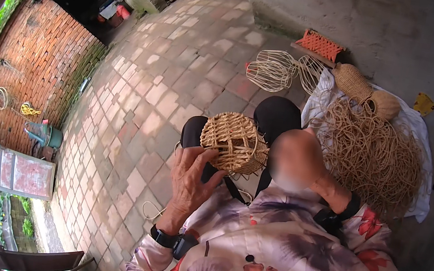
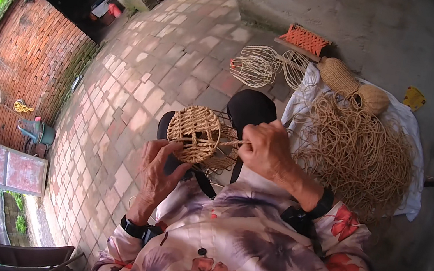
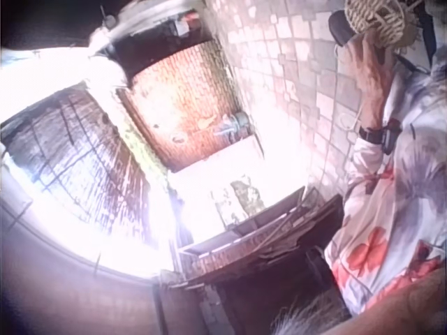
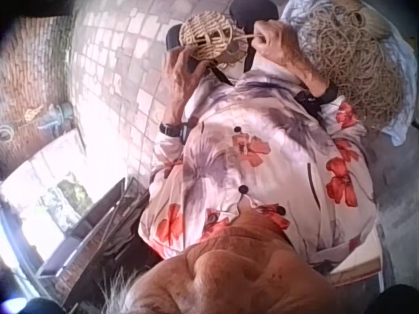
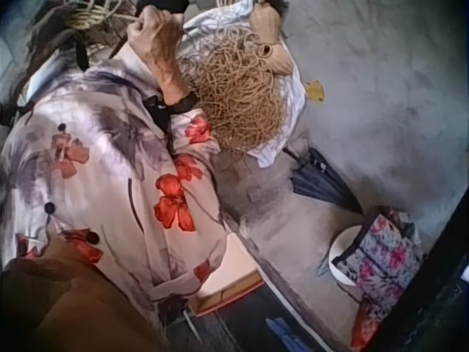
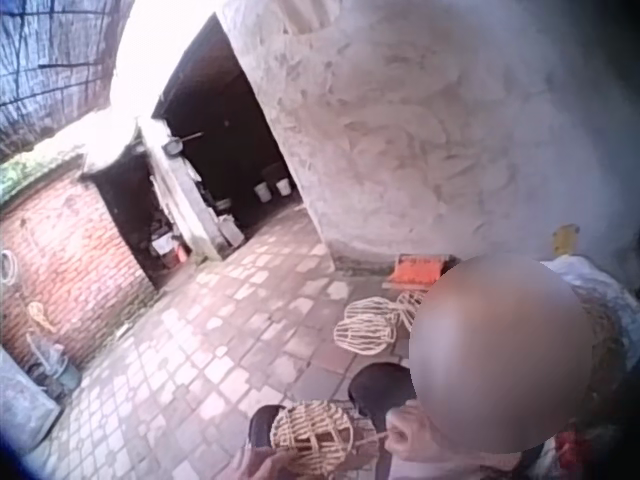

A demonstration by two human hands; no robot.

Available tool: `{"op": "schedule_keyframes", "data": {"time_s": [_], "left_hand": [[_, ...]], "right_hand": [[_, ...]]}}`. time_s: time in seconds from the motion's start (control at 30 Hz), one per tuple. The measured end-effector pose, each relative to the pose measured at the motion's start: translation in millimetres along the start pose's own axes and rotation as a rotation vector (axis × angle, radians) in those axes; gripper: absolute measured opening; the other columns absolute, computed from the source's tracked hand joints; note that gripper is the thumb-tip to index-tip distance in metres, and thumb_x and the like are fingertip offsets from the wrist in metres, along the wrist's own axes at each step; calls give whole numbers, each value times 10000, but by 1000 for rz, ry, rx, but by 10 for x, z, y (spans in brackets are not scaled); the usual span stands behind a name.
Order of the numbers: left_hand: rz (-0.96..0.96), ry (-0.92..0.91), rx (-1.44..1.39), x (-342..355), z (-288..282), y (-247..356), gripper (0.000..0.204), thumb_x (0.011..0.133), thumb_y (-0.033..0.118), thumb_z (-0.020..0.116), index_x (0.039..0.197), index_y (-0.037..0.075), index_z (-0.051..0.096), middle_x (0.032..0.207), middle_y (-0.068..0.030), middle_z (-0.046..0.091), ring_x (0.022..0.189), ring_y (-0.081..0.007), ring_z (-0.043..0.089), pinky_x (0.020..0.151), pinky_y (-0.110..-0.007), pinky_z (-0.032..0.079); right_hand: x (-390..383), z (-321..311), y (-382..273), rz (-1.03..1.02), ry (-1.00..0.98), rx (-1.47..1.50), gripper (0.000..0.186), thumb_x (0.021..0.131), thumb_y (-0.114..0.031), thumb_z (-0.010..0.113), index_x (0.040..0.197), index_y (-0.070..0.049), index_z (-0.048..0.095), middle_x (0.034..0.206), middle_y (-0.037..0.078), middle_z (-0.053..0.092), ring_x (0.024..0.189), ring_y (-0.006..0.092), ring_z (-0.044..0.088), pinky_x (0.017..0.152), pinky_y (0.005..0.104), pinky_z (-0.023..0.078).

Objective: Weaving a circular base of a basket using straw rope material.

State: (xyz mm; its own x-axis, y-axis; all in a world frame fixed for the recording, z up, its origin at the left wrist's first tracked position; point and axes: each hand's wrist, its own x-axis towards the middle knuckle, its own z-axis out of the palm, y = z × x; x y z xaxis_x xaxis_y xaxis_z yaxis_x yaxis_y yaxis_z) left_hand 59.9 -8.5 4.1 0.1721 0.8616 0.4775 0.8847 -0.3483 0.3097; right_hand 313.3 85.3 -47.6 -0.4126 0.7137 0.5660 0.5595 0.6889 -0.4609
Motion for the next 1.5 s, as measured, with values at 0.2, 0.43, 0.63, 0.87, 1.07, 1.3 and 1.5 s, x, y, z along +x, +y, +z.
{"op": "schedule_keyframes", "data": {"time_s": [0.2,0.43,0.63,0.87,1.07,1.3,1.5], "left_hand": [[-19,-12,-43,50,19,66,483,668,146,839,1103,67,643,1003,-106,607,937,-295,576,819,-406,470],[-47,-22,-121,-11,51,-5,456,661,132,838,1077,78,658,991,-97,602,919,-287,576,816,-395,465],[-22,-30,-6,85,20,127,455,659,231,845,1055,102,660,1030,-82,586,954,-295,533,849,-425,414],[127,-80,2,316,166,218,433,655,245,839,1032,122,665,1001,-59,581,927,-261,527,817,-406,382],[161,-51,-59,329,236,193,368,699,254,820,1020,150,676,967,-18,585,885,-233,528,781,-381,349],[199,-30,-90,335,251,173,357,702,239,815,1016,143,673,903,-11,598,856,-229,531,779,-381,349],[185,-31,19,376,254,260,358,719,235,792,1040,141,665,868,-8,601,850,-227,534,784,-384,354]], "right_hand": [[-1020,-897,1748,647,-141,-600,141,764,-114,626,799,23,623,691,230,636,682,402,656,645,483,513],[-2314,-2235,2859,1143,-232,-1069,267,855,-231,620,1055,-76,706,957,214,692,905,388,676,824,533,485],[-1162,-1292,1962,610,-372,-217,509,736,-164,671,1218,-34,573,1148,157,633,1095,333,595,928,455,472],[51,-214,-70,-82,-221,341,237,794,-130,733,988,-32,637,863,114,654,815,293,643,739,386,496],[-93,-213,-101,14,-214,493,107,856,-77,684,943,-32,640,714,118,633,671,279,670,585,359,506],[347,-278,-261,-128,-154,404,113,855,-100,649,826,-39,558,692,143,627,672,345,651,572,423,498],[748,-18,-156,-270,-159,269,113,792,-73,650,830,-32,552,706,129,577,695,341,634,578,417,479]]}}
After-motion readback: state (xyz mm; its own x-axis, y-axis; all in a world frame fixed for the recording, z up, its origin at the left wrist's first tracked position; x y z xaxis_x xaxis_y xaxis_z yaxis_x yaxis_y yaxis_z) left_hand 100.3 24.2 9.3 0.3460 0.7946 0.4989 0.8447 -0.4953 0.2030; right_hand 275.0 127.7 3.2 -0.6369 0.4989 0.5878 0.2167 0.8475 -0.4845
